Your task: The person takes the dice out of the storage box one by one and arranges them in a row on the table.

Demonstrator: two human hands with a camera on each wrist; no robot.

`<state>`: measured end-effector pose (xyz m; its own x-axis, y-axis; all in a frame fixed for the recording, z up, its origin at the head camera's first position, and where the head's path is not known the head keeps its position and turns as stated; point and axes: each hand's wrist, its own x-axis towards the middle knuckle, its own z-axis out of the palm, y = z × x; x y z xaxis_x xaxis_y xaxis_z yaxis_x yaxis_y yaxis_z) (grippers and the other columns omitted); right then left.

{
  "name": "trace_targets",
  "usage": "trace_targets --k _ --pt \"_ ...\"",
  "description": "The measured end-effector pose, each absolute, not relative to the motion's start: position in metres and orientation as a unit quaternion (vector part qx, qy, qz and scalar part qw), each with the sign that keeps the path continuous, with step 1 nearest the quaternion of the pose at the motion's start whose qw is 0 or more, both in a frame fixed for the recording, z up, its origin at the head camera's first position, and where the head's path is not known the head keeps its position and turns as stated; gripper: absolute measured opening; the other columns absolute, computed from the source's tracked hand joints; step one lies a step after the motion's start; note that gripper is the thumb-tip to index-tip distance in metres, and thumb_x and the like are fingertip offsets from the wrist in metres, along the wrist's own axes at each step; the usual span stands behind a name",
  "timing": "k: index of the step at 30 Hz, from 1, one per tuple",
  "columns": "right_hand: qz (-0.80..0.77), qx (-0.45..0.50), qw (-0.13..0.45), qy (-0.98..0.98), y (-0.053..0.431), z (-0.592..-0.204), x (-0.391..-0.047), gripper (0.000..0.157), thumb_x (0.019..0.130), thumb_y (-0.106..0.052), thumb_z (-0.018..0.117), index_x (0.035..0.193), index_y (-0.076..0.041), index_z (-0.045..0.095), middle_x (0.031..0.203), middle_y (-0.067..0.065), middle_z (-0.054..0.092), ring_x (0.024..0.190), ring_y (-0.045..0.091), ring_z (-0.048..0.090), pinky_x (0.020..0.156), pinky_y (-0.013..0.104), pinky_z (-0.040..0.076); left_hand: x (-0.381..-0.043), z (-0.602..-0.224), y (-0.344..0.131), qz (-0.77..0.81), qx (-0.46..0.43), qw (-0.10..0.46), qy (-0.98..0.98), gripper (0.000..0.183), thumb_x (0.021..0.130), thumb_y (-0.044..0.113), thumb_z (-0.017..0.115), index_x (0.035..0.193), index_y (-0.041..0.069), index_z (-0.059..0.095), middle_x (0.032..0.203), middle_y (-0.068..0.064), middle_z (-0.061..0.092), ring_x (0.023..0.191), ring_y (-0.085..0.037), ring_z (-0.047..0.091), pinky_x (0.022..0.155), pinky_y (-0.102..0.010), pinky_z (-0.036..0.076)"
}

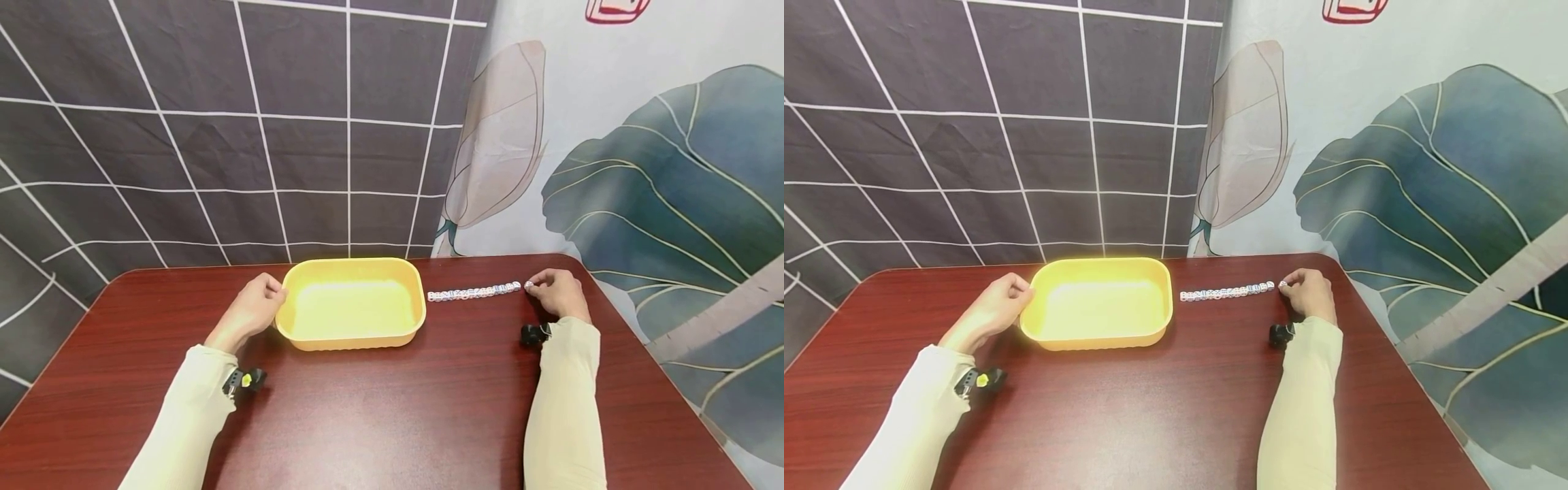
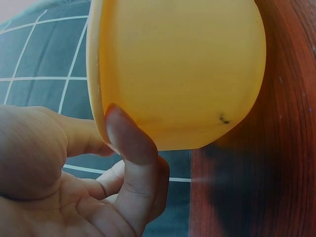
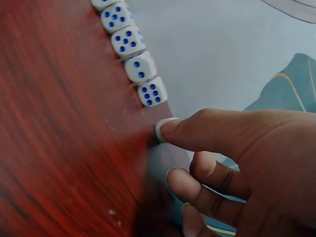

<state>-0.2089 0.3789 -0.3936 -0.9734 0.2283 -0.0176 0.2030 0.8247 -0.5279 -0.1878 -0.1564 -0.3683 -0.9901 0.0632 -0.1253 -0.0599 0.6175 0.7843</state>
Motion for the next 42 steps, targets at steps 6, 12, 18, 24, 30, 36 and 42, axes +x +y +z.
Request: trace_targets --k 6,12,18,24,30,36,42 --pt "0.274 -0.096 0.030 -0.957 0.378 -0.395 -0.211 0.018 0.097 -0.015 0.066 0.109 -0.003 0.072 0.095 0.019 0.067 0.088 0.033 0.056 0.073 0.036 0.042 -0.188 -0.367 -0.157 0.438 0.003 0.070 0.896 0.018 0.102 0.013 0.049 0.108 -0.005 0.051 0.094 -0.018 0.061 0.066 -0.017 0.057 0.060 -0.026 0.050" --pt "0.279 -0.093 0.031 -0.955 0.376 -0.399 -0.216 0.019 0.097 -0.011 0.064 0.114 -0.005 0.071 0.087 0.012 0.065 0.082 0.029 0.054 0.068 0.032 0.040 -0.186 -0.367 -0.158 0.437 -0.003 0.073 0.896 0.019 0.103 0.013 0.049 0.109 -0.004 0.051 0.096 -0.019 0.062 0.067 -0.018 0.057 0.061 -0.027 0.050" --pt "0.279 -0.086 0.031 -0.956 0.374 -0.398 -0.219 0.020 0.097 -0.011 0.064 0.115 -0.005 0.071 0.086 0.012 0.065 0.081 0.029 0.054 0.067 0.032 0.041 -0.187 -0.366 -0.158 0.435 -0.004 0.070 0.897 0.019 0.103 0.013 0.049 0.108 -0.004 0.051 0.097 -0.019 0.062 0.070 -0.019 0.058 0.062 -0.026 0.050" --pt "0.278 -0.082 0.028 -0.957 0.379 -0.399 -0.218 0.021 0.095 -0.010 0.066 0.115 -0.003 0.071 0.084 0.010 0.065 0.076 0.025 0.054 0.065 0.031 0.041 -0.186 -0.368 -0.156 0.441 -0.006 0.074 0.894 0.018 0.103 0.013 0.049 0.109 -0.004 0.051 0.096 -0.018 0.062 0.066 -0.018 0.057 0.061 -0.026 0.050" --pt "0.283 -0.077 0.021 -0.956 0.381 -0.391 -0.214 0.028 0.094 -0.009 0.067 0.120 0.000 0.067 0.079 0.007 0.061 0.072 0.022 0.053 0.064 0.031 0.042 -0.186 -0.367 -0.152 0.440 -0.007 0.075 0.895 0.018 0.103 0.014 0.048 0.108 -0.003 0.051 0.094 -0.017 0.062 0.066 -0.018 0.058 0.061 -0.027 0.050" --pt "0.283 -0.083 0.025 -0.955 0.378 -0.380 -0.211 0.033 0.095 -0.012 0.064 0.126 0.000 0.064 0.084 0.010 0.060 0.080 0.027 0.054 0.069 0.033 0.041 -0.188 -0.364 -0.151 0.434 -0.007 0.071 0.898 0.019 0.103 0.015 0.049 0.109 -0.003 0.052 0.096 -0.017 0.062 0.067 -0.017 0.058 0.062 -0.027 0.049" --pt "0.276 -0.082 0.032 -0.957 0.375 -0.373 -0.207 0.035 0.097 -0.013 0.056 0.130 0.000 0.061 0.102 0.022 0.061 0.089 0.034 0.054 0.073 0.037 0.041 -0.187 -0.366 -0.152 0.435 -0.010 0.075 0.897 0.019 0.104 0.015 0.048 0.109 -0.003 0.051 0.095 -0.016 0.062 0.067 -0.017 0.057 0.062 -0.027 0.049"
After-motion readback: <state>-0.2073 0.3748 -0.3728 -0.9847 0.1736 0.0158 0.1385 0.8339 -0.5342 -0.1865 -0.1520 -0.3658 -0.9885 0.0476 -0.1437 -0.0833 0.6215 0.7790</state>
